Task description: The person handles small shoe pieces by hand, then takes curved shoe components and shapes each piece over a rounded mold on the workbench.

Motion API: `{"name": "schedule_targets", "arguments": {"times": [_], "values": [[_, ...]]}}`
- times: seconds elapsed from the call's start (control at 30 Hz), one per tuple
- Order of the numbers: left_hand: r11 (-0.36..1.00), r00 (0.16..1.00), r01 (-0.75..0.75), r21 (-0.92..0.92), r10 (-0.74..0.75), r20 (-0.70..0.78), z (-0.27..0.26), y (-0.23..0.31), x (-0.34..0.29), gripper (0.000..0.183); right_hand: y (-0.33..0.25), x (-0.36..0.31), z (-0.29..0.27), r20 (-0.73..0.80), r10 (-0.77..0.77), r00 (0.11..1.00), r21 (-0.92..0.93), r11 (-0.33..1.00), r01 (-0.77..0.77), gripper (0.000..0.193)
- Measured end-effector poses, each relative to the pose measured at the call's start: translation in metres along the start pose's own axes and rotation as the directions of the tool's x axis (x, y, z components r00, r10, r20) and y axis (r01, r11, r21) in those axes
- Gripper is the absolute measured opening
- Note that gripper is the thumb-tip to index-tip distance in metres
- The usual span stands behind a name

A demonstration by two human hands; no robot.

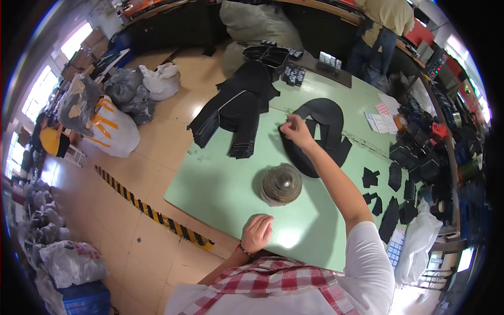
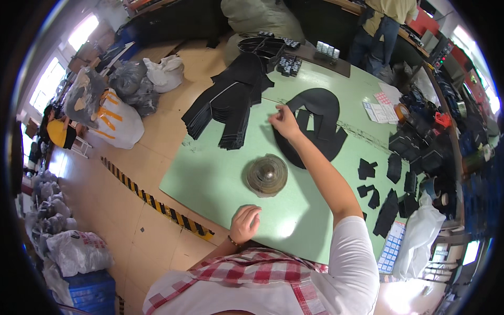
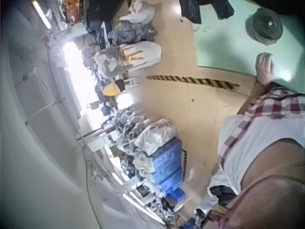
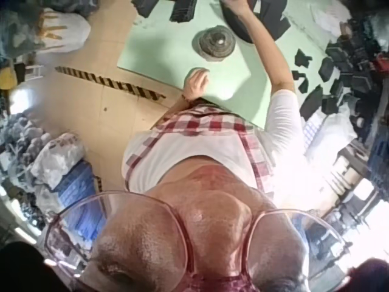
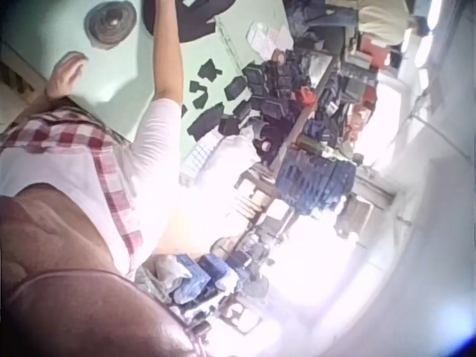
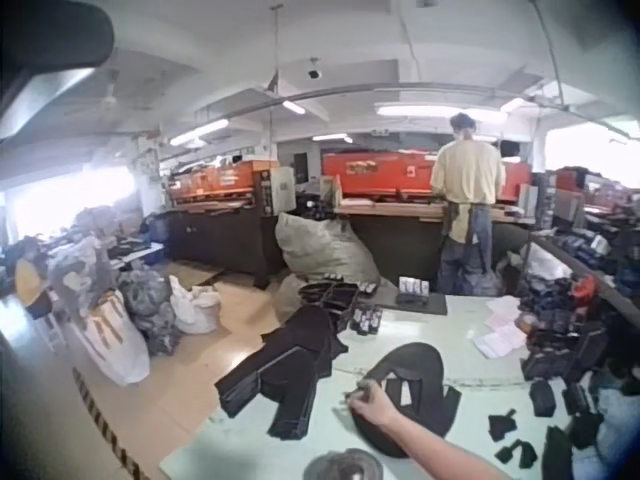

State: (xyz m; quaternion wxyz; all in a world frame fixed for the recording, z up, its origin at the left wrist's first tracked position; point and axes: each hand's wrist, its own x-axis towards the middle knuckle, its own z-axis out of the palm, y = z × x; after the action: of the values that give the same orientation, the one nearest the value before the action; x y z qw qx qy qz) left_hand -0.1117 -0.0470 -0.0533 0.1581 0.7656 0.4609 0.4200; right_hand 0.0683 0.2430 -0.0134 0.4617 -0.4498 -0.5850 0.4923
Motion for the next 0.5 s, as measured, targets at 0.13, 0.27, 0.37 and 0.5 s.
{"name": "schedule_targets", "arguments": {"times": [0.13,0.27,0.37,0.5], "values": [[1.000,1.000,-0.013,0.007,0.013,0.009,-0.003,-0.004,0.000,0.019,-0.022,-0.069,-0.026,-0.035,0.149,0.988,-0.079,0.985,-0.152,0.032],[0.998,0.999,-0.052,0.044,0.051,0.013,0.002,-0.009,-0.002,0.019,-0.098,-0.121,0.012,-0.142,-0.258,0.956,-0.411,0.894,0.180,0.014],[0.999,0.999,-0.049,0.017,0.049,-0.021,0.006,-0.017,-0.006,0.019,-0.108,-0.149,0.056,0.054,-0.575,0.816,-0.588,0.642,0.491,0.022],[0.998,0.998,-0.046,0.046,0.048,-0.043,0.011,-0.019,-0.006,0.019,-0.077,-0.165,0.081,0.130,-0.649,0.750,-0.861,0.301,0.410,0.028]]}}
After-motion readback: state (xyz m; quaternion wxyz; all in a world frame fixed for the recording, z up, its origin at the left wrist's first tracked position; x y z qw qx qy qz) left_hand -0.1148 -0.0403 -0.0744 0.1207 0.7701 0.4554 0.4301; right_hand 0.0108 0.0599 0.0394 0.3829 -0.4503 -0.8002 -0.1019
